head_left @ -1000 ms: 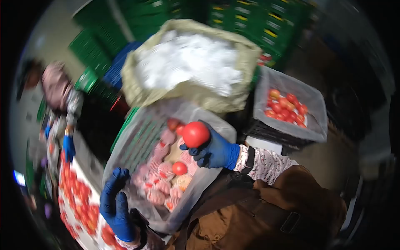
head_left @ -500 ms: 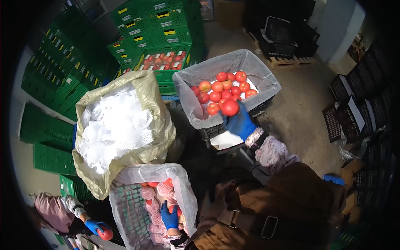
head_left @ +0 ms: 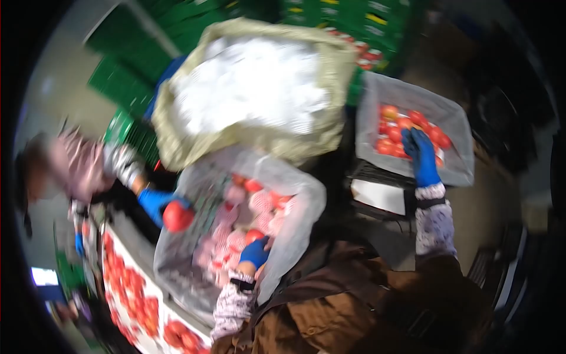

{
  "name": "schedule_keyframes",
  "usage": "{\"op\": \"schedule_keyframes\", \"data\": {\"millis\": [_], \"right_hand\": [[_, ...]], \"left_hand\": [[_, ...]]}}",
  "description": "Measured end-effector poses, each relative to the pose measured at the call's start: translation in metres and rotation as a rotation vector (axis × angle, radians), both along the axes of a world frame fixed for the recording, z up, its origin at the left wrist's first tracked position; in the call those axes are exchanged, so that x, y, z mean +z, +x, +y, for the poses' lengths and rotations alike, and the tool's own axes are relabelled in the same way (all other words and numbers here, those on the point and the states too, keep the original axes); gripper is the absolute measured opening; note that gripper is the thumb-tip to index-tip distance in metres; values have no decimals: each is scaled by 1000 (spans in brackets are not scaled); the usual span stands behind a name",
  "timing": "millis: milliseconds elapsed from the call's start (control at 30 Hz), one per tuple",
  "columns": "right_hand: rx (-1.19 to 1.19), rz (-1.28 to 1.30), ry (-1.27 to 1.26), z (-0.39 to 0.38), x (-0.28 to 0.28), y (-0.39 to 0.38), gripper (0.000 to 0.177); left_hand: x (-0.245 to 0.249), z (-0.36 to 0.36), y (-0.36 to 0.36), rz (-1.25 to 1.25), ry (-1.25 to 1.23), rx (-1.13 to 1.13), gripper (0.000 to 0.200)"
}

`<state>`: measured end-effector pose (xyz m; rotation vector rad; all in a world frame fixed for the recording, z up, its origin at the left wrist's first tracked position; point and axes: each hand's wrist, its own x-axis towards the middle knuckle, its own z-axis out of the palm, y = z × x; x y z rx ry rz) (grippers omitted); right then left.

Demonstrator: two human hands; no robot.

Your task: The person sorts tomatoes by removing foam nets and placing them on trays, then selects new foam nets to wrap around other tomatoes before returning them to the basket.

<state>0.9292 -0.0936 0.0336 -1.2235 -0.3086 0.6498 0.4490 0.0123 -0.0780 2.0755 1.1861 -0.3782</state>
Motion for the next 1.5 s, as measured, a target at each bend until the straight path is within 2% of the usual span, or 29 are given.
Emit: {"op": "schedule_keyframes", "data": {"millis": [33,100,167,200,267,300,367,400,533,600,667,700,767,833,867,900,967,1000,1033,1100,1133,1167,1233,1267,1300,1333,1367,1433,1500], "right_hand": [[122,-128,-109,11,10,-11,21],[370,-329,-153,30,32,-46,21],[543,-404,-75,50,61,-92,22],[589,-431,-37,58,65,-109,22],[716,-459,58,73,66,-139,21],[758,-535,112,80,67,-153,21],[875,-664,121,86,69,-175,23],[930,-708,120,88,73,-186,24],[1015,-769,100,89,67,-210,23],[996,-928,138,90,62,-213,22],[978,-825,176,85,60,-216,24],[956,-926,268,88,49,-213,27],[909,-882,225,83,43,-216,27],[858,-831,332,79,41,-221,30],[880,-811,277,73,50,-221,38],[816,-883,373,75,41,-224,50],[631,-876,368,66,41,-232,58],[637,-797,349,63,43,-225,64],[643,-719,334,59,47,-216,71],[585,-731,286,50,51,-179,66],[483,-575,237,45,51,-163,67],[383,-578,113,42,42,-130,69],[171,-310,12,37,40,-59,65],[70,-231,55,40,13,-14,60],[69,-368,-44,40,10,20,53],[-54,-435,12,47,-29,54,43],[-54,-433,12,46,-50,75,43],[251,-337,-355,48,-77,98,45],[565,-500,-678,56,-97,109,49]], "left_hand": [[12,1,5,28,64,14,51],[19,8,-1,-263,11,473,54],[51,16,-4,-815,-396,973,58],[69,17,-2,-1060,-391,1096,59],[92,23,-6,-1504,-341,1174,61],[103,27,-9,-1514,-315,1185,61],[131,37,-12,-1770,-373,1192,66],[134,45,-18,-1843,-477,1293,74],[117,78,-25,-1684,-525,1544,81],[100,87,-39,-1655,-533,1470,74],[92,92,-44,-1671,-511,1335,63],[95,90,-40,-1711,-500,1255,59],[113,74,-22,-1625,-205,1265,61],[133,46,-3,-1524,-334,1240,63],[141,36,15,-1454,-424,1091,64],[146,21,33,-1395,-492,956,64],[155,-5,75,-1256,-624,803,65],[170,-20,99,-1129,-639,872,67],[166,-20,114,-1176,-662,789,65],[170,-13,130,-1048,-603,611,63],[187,-13,142,-1060,-671,458,61],[186,-8,144,-1047,-675,457,61],[176,6,139,-959,-549,412,40],[166,10,137,-989,-549,597,37],[164,12,138,-981,-442,570,36],[159,15,137,-969,-419,629,35],[156,18,137,-957,-393,688,34],[156,17,142,-969,-366,712,34],[156,18,146,-977,-335,739,34]]}}
